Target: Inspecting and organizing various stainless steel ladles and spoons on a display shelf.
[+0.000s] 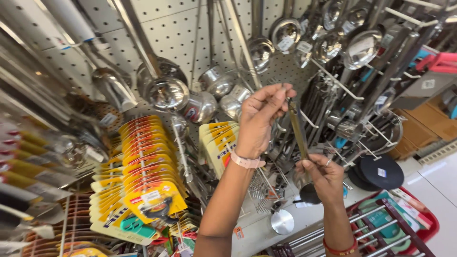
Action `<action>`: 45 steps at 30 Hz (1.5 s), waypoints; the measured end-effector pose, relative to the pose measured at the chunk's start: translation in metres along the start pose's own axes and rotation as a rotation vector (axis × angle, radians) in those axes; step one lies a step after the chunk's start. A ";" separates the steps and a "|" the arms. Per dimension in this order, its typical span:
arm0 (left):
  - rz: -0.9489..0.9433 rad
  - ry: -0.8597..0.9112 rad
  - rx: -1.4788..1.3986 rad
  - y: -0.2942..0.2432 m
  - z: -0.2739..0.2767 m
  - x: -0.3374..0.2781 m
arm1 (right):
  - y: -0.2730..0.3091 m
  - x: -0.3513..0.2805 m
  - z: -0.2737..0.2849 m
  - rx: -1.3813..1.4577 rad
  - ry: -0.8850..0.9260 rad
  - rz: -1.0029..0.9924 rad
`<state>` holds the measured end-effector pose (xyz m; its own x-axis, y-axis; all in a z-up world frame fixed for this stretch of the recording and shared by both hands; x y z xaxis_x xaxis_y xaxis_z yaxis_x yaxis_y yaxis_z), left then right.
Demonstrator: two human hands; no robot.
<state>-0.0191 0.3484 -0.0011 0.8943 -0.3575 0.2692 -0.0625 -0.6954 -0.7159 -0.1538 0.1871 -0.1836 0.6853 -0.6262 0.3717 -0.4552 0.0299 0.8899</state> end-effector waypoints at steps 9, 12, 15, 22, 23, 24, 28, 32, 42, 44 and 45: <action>0.014 0.179 0.107 -0.029 -0.006 -0.051 | 0.053 0.002 -0.065 0.163 0.113 -0.112; 0.105 0.258 0.109 -0.023 -0.001 -0.060 | 0.090 0.011 -0.088 0.260 0.133 -0.104; 0.175 0.225 0.113 -0.015 0.017 -0.067 | 0.106 0.014 -0.103 0.342 0.183 -0.080; 0.077 0.249 0.189 -0.043 0.026 -0.072 | 0.110 0.014 -0.128 0.378 0.230 -0.127; 0.047 0.247 0.257 -0.043 0.028 -0.071 | 0.104 0.016 -0.127 0.362 0.223 -0.138; 0.016 0.244 0.324 -0.043 0.029 -0.070 | 0.098 0.017 -0.126 0.347 0.216 -0.149; -0.109 0.227 0.370 -0.059 0.025 -0.072 | 0.106 0.022 -0.135 0.318 0.216 -0.138; -0.245 0.127 0.380 -0.064 0.035 -0.078 | 0.128 0.028 -0.149 0.375 0.223 -0.112; -0.281 0.177 0.321 -0.080 0.029 -0.077 | 0.128 0.047 -0.154 0.073 0.454 0.075; -0.054 0.164 0.048 -0.077 0.024 -0.073 | 0.133 0.044 -0.163 0.115 0.532 0.031; 0.174 0.151 -0.225 -0.070 0.021 -0.073 | 0.135 0.040 -0.170 0.159 0.606 -0.012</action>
<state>-0.0712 0.4360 0.0156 0.7866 -0.5600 0.2600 -0.3201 -0.7300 -0.6039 -0.0910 0.2979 -0.0039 0.8705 -0.0709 0.4870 -0.4921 -0.1196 0.8623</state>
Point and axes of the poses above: each hand's wrist, its own x-axis towards the middle knuckle, its own z-axis out of the back of the hand, y = z × x, the point moved 8 cm from there along x, towards the middle knuckle, and after that the axes turned 12 degrees about -y, right-handed, at the moved point
